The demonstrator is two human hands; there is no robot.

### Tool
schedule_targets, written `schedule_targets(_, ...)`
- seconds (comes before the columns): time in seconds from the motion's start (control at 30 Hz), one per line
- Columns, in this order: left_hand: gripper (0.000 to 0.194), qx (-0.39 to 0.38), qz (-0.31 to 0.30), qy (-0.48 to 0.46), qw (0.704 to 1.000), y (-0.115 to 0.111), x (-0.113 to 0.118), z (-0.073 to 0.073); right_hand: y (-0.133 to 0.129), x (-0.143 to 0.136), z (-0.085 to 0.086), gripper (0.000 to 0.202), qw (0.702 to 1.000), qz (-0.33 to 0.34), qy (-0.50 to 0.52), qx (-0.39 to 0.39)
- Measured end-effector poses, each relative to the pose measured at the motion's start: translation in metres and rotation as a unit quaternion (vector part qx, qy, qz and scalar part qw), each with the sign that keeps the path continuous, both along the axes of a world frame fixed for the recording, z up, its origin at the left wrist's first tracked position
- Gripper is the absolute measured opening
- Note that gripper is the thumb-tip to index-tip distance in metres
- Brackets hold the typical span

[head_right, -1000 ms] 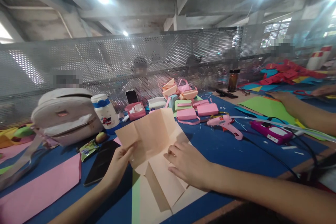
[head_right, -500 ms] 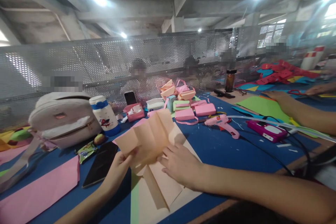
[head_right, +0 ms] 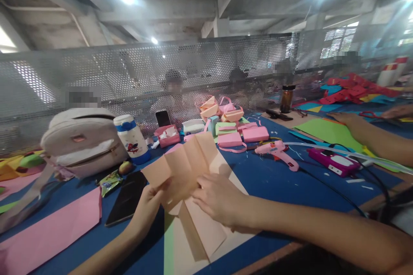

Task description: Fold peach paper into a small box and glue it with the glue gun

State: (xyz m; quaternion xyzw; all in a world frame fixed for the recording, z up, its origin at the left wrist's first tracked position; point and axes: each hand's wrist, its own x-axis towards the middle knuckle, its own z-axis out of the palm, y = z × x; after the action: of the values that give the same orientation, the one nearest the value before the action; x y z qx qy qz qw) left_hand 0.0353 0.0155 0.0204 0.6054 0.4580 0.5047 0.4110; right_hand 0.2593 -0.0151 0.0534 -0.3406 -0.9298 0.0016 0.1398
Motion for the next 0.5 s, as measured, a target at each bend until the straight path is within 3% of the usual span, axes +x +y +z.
schedule_targets(0.1, 0.036, 0.006, 0.012, -0.004, 1.000, -0.002, -0.001, 0.003, -0.017, 0.004, 0.010, 0.031, 0.996, 0.001, 0.082, -0.037)
schedule_targets(0.17, 0.036, 0.015, 0.008, -0.009, 1.000, -0.003, 0.000, 0.006, -0.028, 0.003, 0.009, 0.050, 0.996, 0.035, 0.062, -0.044)
schedule_targets(0.23, 0.038, 0.015, 0.001, -0.008, 1.000, -0.005, 0.003, 0.009, -0.036, 0.002, 0.006, 0.057, 0.997, 0.060, 0.007, -0.041)
schedule_targets(0.37, 0.039, 0.014, -0.003, 0.009, 1.000, -0.010, 0.007, 0.010, -0.038, 0.003, -0.001, 0.036, 0.998, 0.055, -0.022, -0.030)
schedule_targets(0.5, 0.036, 0.030, -0.018, 0.012, 0.999, -0.011, 0.006, 0.009, -0.024, 0.016, 0.003, 0.026, 0.997, 0.042, 0.061, -0.003)
